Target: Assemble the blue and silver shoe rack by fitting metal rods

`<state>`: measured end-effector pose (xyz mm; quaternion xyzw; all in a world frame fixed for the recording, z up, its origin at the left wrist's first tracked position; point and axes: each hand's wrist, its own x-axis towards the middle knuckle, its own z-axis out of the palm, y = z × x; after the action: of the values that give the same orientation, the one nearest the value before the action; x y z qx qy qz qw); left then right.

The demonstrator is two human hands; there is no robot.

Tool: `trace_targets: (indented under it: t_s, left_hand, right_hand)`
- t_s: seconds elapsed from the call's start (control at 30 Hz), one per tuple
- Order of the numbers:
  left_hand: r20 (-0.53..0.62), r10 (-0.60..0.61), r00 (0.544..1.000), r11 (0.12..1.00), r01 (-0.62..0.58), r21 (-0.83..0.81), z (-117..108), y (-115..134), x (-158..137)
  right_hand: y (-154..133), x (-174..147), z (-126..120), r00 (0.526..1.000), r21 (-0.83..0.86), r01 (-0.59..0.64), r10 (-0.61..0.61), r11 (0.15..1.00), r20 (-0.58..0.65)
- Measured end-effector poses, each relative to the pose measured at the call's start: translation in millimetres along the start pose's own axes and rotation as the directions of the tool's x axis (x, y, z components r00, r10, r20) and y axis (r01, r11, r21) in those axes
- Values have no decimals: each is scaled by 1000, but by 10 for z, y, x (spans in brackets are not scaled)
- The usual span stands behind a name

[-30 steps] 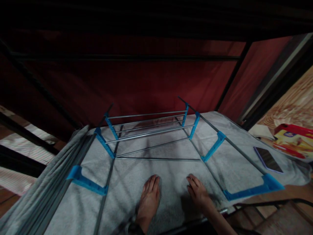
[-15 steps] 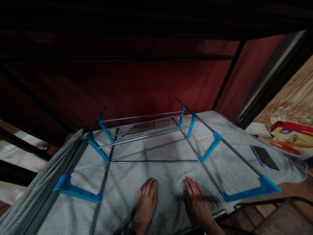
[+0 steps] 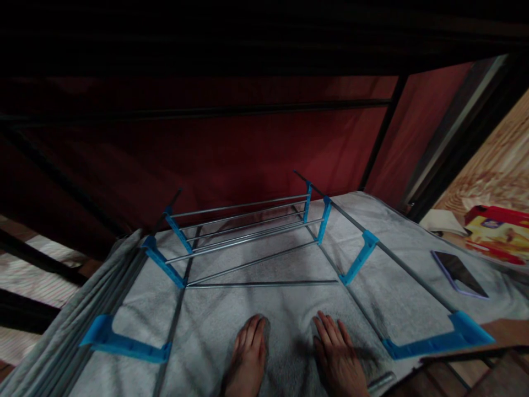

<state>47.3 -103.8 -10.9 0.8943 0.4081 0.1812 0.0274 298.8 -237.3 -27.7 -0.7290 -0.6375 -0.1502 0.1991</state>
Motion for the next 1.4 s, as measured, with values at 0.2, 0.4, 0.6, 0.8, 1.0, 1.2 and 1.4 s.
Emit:
trace_targets:
  t_s: [0.2, 0.4, 0.6, 0.8, 1.0, 1.2, 1.4]
  left_hand:
    - [-8, -20, 1000, 999, 20, -38, 36, -21, 0]
    - [-17, -23, 1000, 1000, 23, -15, 21, 3, 2]
    - [-43, -53, 998, 998, 52, -18, -37, 27, 27]
    - [-5, -56, 998, 998, 56, 2, -82, 22, 46]
    - [5, -64, 998, 998, 64, -1, -124, 32, 48]
    - [-4, -89, 996, 996, 89, 19, -143, 54, 40]
    - [-17, -97, 995, 995, 97, 26, -140, 57, 33]
  right_hand:
    - [-2, -22, 53, 999, 3, 0, 0, 1000, -33]
    - [3, -8, 27, 1000, -10, 22, -22, 1000, 1]
    - [18, -13, -3, 997, 6, 71, -71, 997, 10]
    - [-57, -29, 49, 990, 51, 47, -39, 998, -132]
    - [-76, -22, 71, 984, 115, -14, 34, 993, -175]
    - [-68, -20, 52, 971, 155, -5, 42, 988, -234]
    - [-31, 50, 124, 990, 210, -60, 85, 976, -112]
